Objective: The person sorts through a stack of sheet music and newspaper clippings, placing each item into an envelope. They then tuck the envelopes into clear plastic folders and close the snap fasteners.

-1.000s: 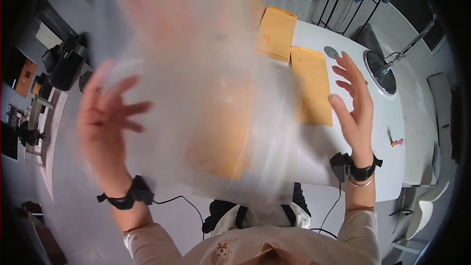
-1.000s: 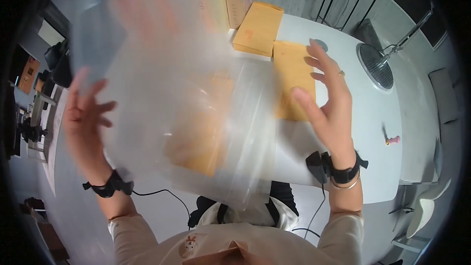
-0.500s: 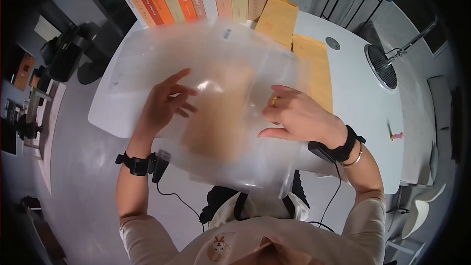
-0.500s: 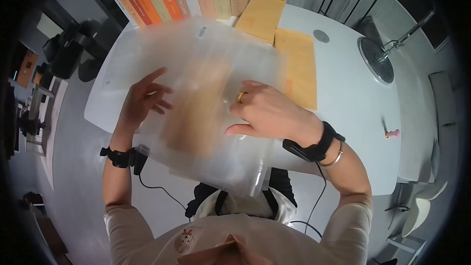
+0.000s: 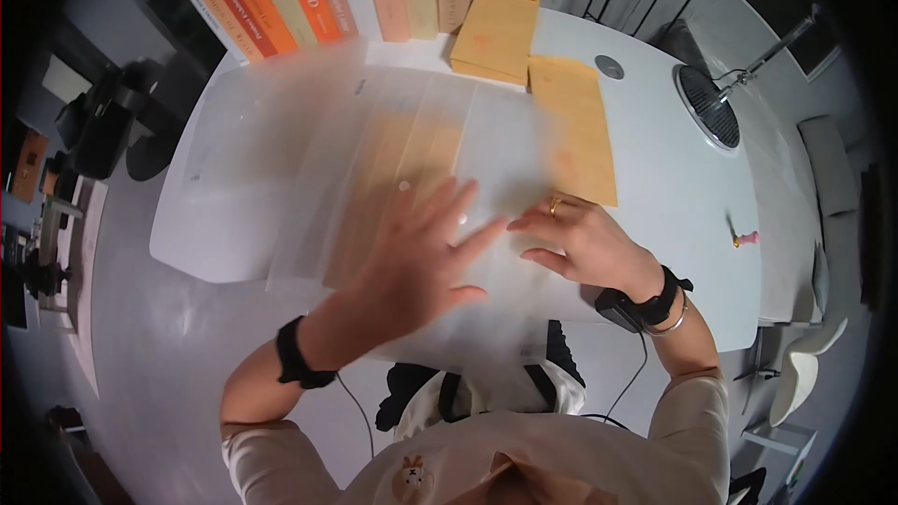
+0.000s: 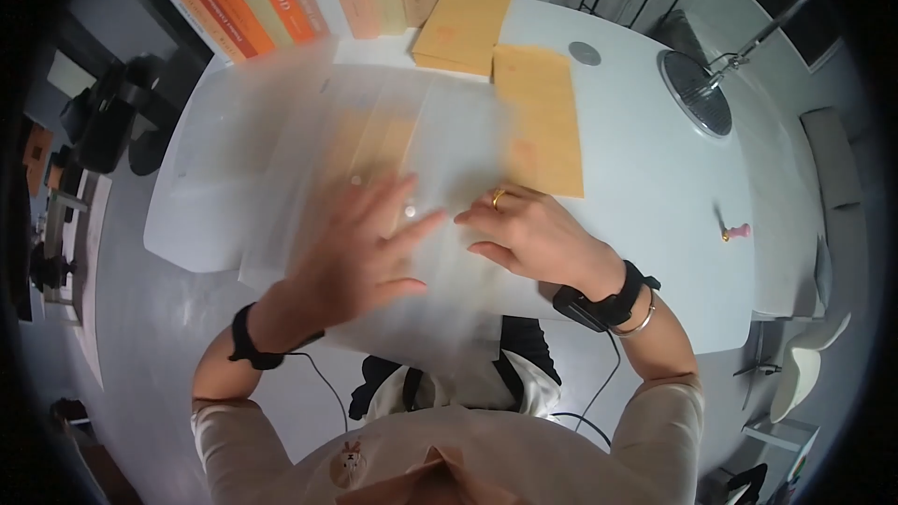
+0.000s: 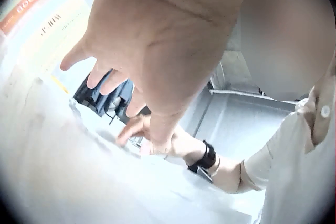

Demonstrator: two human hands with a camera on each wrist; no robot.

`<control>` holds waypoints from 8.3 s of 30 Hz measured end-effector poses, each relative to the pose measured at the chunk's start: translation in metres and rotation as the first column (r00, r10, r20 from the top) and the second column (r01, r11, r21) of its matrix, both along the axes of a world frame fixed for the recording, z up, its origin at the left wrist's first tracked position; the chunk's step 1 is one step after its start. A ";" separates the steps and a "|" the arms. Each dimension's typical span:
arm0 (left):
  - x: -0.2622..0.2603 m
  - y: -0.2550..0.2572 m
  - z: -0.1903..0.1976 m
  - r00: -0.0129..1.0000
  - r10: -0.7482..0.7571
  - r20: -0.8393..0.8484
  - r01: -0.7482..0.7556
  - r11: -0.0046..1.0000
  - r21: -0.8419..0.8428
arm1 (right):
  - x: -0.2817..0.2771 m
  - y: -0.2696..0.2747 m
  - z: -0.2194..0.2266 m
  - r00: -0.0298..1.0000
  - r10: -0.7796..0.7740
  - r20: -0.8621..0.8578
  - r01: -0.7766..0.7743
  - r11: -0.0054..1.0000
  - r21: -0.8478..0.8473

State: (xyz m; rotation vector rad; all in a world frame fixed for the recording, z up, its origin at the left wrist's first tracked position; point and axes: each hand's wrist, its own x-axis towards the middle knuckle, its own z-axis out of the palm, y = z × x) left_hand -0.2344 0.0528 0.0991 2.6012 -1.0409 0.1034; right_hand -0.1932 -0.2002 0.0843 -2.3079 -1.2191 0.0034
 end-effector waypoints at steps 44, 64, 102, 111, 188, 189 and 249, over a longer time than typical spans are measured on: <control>0.003 -0.007 -0.026 0.994 0.093 -0.052 -0.091 0.995 0.038 | 0.156 -0.071 -0.016 0.666 -0.744 -0.054 0.693 0.644 -0.324; 0.003 -0.004 -0.042 0.994 0.107 -0.006 -0.107 0.994 -0.005 | 0.087 -0.092 0.077 0.710 -0.704 0.011 0.673 0.684 0.281; -0.001 -0.011 -0.045 0.995 0.093 0.028 -0.095 0.993 0.070 | 0.155 -0.062 -0.017 0.477 -0.285 -0.832 0.802 0.529 0.278; -0.002 -0.011 -0.042 0.995 0.098 0.017 -0.098 0.993 0.065 | 0.140 -0.052 -0.031 0.495 -0.282 -0.822 0.819 0.467 0.333; 0.053 0.138 -0.027 0.686 0.728 0.008 -0.717 0.678 -0.161 | 0.051 0.091 -0.014 0.695 0.086 -0.714 0.061 0.982 0.177; 0.054 0.152 -0.033 0.661 0.734 -0.158 -0.750 0.653 -0.107 | 0.051 0.090 -0.012 0.710 0.087 -0.699 0.025 0.989 0.148; 0.018 0.093 -0.038 0.784 0.539 -0.308 -0.613 0.751 -0.246 | 0.003 0.020 -0.020 0.961 -0.228 -0.156 0.250 0.958 0.142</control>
